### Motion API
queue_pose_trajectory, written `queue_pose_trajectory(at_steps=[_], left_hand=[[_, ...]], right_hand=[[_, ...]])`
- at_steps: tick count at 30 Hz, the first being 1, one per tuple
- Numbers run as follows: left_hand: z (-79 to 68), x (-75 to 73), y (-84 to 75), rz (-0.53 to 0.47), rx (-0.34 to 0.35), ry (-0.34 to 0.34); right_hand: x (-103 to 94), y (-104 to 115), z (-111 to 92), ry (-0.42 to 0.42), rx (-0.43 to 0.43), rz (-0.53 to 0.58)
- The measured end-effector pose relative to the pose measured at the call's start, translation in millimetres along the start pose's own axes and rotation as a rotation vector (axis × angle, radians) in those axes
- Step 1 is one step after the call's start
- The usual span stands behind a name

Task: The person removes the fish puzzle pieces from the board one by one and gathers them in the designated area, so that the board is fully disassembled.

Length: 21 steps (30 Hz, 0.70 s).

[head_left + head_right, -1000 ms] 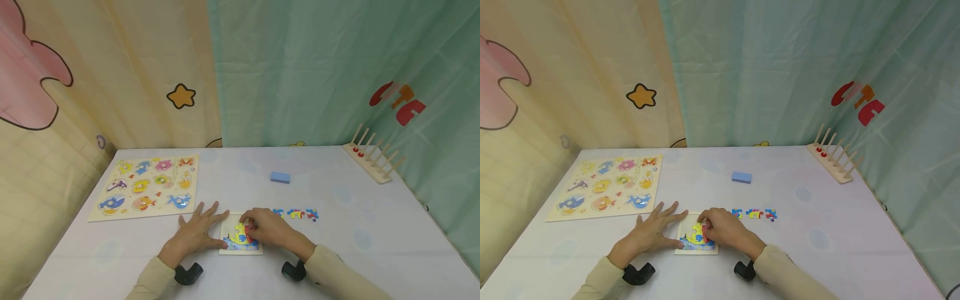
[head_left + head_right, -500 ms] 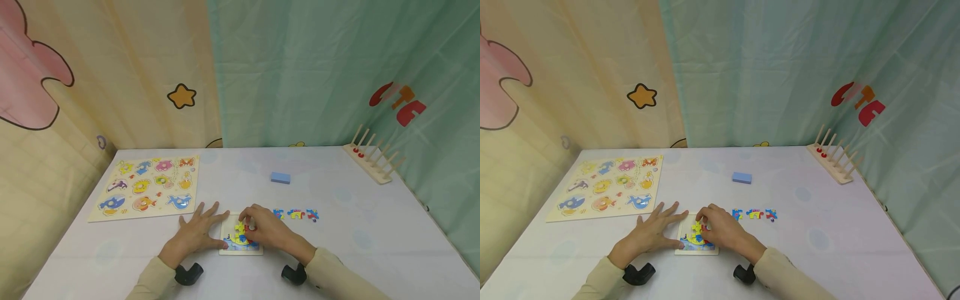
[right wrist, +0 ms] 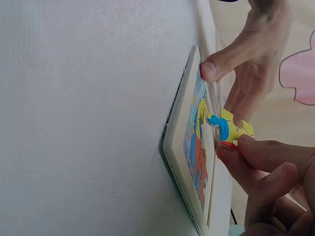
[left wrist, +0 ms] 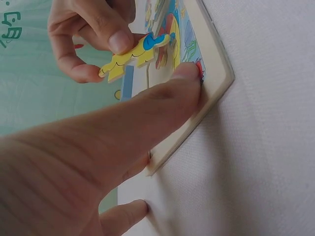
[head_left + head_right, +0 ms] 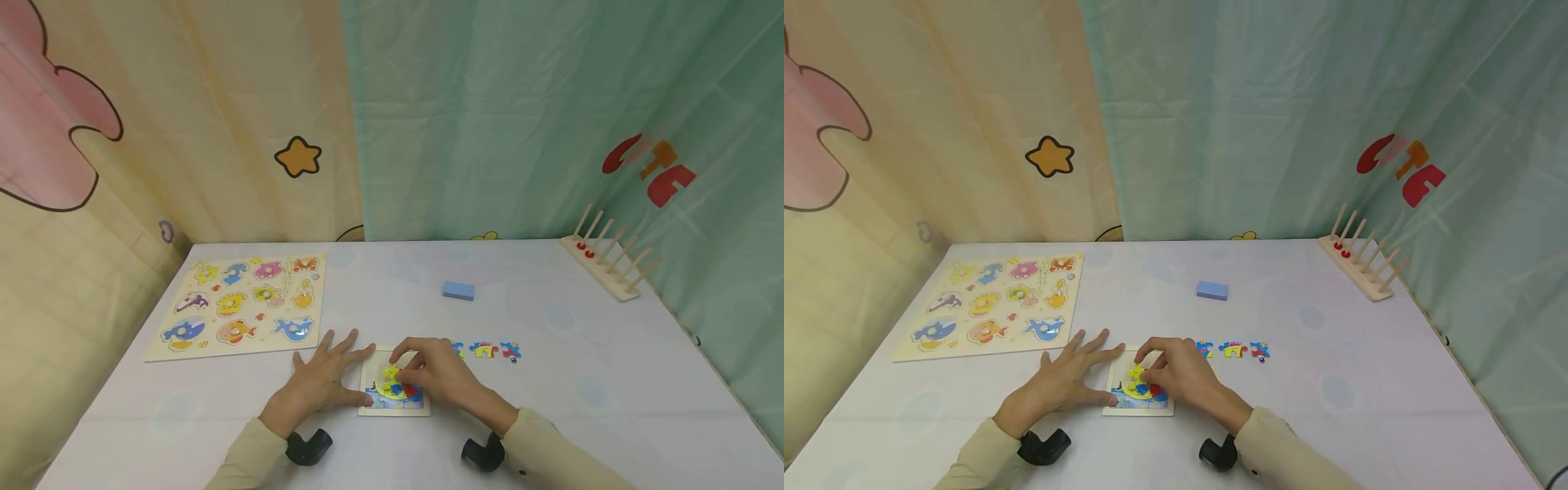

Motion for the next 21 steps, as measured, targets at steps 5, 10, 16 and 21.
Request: queue_pose_trajectory(at_steps=[5, 10, 16, 21], left_hand=[[1.7, 1.7, 0.1, -0.007, 0.006, -0.004], [1.8, 2.0, -0.2, -0.006, 0.010, -0.006], [0.7, 0.8, -0.5, -0.016, 0.012, -0.007], [0.0, 0.5, -0.3, -0.023, 0.012, -0.007]], right_hand=[[-12.7, -11.9, -8.3, -0.024, 0.090, 0.056], [-30.6, -30.0, -21.2, -0.073, 0.193, 0.076], [-54.3, -48.8, -40.1, -0.120, 0.282, 0.087], [-75.9, -61.8, -53.9, -0.158, 0.327, 0.060]])
Point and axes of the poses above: each hand's wrist, its own z-axis towards the middle knuckle, its own x-axis out of the palm, y = z × x, the point moved 9 cm from there along z, towards the middle knuckle, and after that the axes turned 6 degrees about z, right-handed, at the moved point
